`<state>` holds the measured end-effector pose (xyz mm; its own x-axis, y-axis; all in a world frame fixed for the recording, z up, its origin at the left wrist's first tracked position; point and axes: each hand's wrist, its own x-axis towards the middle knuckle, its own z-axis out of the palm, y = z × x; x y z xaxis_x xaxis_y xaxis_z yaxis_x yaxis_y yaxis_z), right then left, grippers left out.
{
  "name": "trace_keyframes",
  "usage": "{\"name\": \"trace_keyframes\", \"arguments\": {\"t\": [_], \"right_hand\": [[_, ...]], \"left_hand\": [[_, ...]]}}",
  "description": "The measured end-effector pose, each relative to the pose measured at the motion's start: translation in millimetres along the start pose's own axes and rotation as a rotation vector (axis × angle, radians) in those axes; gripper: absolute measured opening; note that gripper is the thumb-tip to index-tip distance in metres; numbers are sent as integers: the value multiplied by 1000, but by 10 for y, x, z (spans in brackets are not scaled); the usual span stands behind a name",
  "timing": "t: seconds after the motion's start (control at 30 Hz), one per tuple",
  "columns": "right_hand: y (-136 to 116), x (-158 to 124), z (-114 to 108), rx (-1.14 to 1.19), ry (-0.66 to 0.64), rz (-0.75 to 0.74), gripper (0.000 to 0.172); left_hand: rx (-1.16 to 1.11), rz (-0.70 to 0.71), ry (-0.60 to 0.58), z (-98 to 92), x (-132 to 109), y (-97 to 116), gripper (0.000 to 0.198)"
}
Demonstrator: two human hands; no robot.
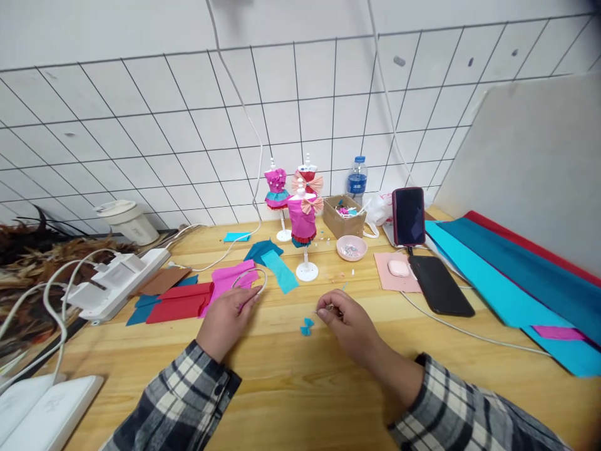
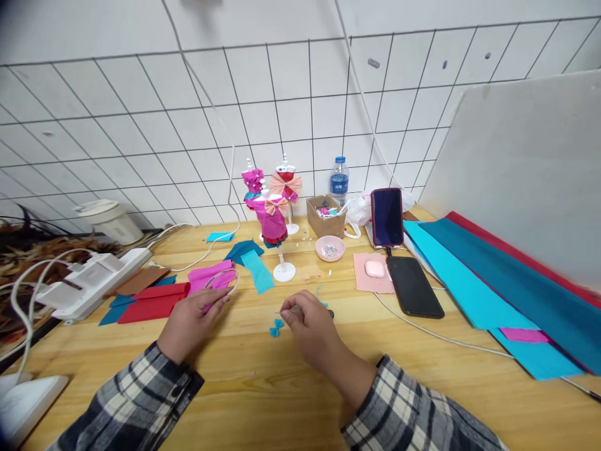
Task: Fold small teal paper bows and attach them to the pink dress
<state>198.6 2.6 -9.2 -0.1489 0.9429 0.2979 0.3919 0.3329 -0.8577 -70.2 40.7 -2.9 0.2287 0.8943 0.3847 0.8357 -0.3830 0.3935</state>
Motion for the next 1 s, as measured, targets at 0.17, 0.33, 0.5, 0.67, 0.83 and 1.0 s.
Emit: {"name": "trace_keyframes", "arguments": {"t": [0.17,0.33,0.5,0.67,0.83,1.0], "right_hand": [[-28,-10,28,8,-76,70,7],[-47,-68,59,-70,-148,17,7],[-37,-128,122,-90,-178,-73,6],[-75,-135,121,-91,-209,-75,10],[-78,-86,62,-22,-244,45,4],[43,13,-78,-94,-35,9,17]], "left_hand": [[66,32,-114,95,44,28,36],[-84,93,-133,28,-66,479,30],[-140,243,-302,55,-197,843,22],[-92,364,-280,104,-190,823,20],[-233,365,-151,138,-200,757,15],[-402,171,-105,144,-193,721,17]]}}
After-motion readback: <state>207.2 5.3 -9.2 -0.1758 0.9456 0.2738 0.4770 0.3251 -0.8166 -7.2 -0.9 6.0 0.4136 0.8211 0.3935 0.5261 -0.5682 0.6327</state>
